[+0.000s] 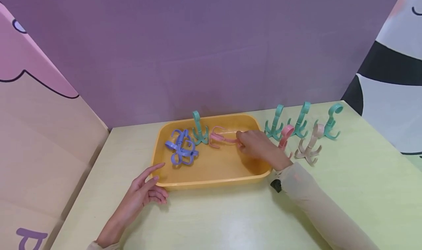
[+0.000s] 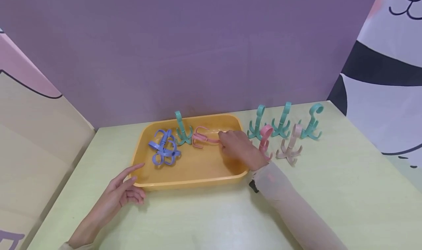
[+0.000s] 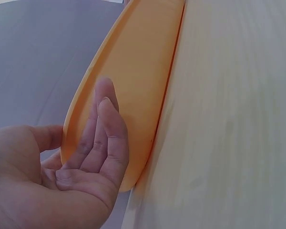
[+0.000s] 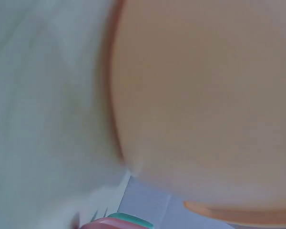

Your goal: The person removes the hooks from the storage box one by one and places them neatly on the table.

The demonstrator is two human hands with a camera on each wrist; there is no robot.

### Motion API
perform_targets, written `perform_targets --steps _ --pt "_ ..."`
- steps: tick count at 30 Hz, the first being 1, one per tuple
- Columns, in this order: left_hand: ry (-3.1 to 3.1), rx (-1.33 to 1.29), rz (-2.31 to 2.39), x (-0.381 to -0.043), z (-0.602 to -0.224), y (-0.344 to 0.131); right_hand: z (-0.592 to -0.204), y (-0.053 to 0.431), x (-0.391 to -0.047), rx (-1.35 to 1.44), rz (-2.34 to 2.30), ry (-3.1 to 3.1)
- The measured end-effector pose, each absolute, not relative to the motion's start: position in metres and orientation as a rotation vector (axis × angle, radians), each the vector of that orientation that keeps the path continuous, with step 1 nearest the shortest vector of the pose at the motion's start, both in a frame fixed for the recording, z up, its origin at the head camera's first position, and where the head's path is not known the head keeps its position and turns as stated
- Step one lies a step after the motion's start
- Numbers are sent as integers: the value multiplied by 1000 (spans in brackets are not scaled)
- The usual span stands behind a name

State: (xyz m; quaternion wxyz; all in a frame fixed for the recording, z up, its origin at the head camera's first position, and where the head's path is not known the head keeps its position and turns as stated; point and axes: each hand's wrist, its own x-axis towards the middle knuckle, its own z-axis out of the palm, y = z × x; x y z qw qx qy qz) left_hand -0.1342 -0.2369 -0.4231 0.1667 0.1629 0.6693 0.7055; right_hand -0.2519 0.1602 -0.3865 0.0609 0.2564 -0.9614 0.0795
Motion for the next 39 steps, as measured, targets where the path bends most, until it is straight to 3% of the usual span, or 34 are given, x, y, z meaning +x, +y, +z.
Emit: perform_targets --steps 13,39 --pt "1921 468 2002 -135 -422 -237 -356 158 -240 792 587 -2854" --pt "1910 480 2003 -135 -423 -237 -317 146 -208 881 582 -2553"
